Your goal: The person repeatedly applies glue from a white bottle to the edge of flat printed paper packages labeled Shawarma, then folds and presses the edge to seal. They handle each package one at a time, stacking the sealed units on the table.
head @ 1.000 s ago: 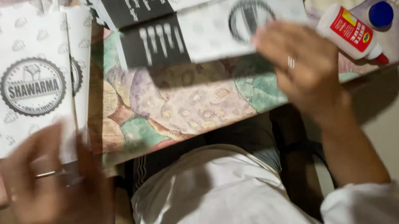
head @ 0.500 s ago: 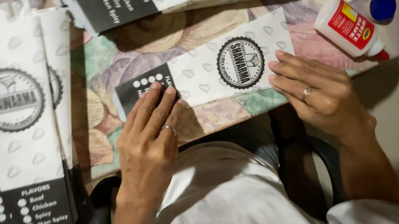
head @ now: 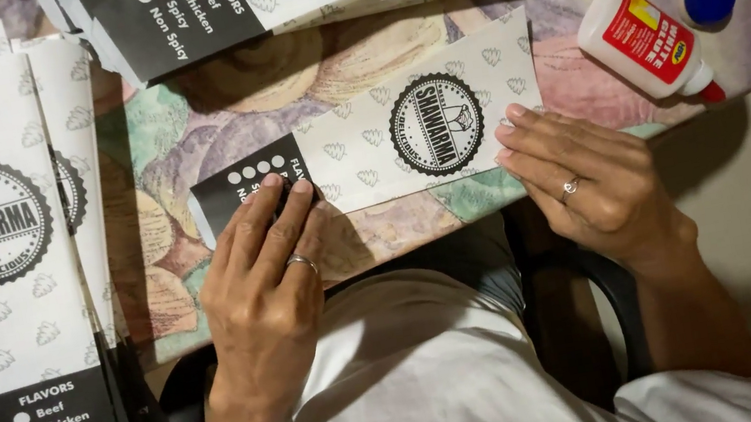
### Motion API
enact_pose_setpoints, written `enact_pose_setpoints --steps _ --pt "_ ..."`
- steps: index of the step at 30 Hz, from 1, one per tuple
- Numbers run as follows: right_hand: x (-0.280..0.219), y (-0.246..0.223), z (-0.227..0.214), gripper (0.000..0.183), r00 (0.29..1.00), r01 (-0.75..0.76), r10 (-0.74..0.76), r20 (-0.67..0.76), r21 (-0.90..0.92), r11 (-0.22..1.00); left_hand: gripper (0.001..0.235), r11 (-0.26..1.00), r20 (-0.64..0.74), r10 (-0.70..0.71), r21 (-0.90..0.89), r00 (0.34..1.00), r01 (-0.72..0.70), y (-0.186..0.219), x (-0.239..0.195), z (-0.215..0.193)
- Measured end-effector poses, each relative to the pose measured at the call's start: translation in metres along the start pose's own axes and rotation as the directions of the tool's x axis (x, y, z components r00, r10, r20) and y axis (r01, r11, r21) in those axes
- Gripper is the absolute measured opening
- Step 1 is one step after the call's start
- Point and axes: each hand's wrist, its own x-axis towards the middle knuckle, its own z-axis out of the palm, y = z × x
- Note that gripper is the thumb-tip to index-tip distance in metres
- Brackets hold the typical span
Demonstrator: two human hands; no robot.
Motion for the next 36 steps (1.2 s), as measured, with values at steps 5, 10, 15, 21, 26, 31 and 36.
enact_pose_setpoints --steps 5,10,15,21,26,31,36 --pt "0.001 -0.003 -0.001 0.018 1.0 -0.015 0.015 0.009 -0.008 1.0 0.015 1.0 -0.01 -0.013 -0.013 1.0 0.013 0.002 0.003 -0.001" --pt "0.008 -0.009 -0.003 0.018 0.998 -0.055 0.055 0.026 -0.03 0.998 0.019 0.997 0.028 0.003 0.076 1.0 -0.005 0.001 0.003 0.001" --pt "0.032 -0.023 0.01 0.023 0.997 -0.069 0.074 -0.013 0.226 0.972 0.01 0.992 0.009 0.03 0.12 1.0 -0.031 0.006 0.007 0.0" --pt "0.051 -0.011 0.038 0.017 0.991 -0.111 0.13 -0.006 0.481 0.87 0.01 0.997 0.015 0.017 0.074 1.0 -0.018 0.006 0.009 -0.002" --pt "0.035 0.013 0.034 0.033 0.974 -0.222 0.182 0.135 0.403 0.888 0.017 0.995 0.05 -0.095 0.002 0.994 0.095 0.0 -0.003 -0.009" --pt "0.031 0.024 0.023 0.082 0.921 -0.318 0.245 0.302 0.226 0.921 0.023 0.981 0.099 -0.19 0.068 0.977 0.184 0.002 0.01 -0.007" --pt "0.03 0.024 0.025 0.085 0.917 -0.268 0.204 0.343 0.15 0.952 0.046 0.978 0.048 -0.199 0.075 0.979 0.195 0.023 0.051 0.049"
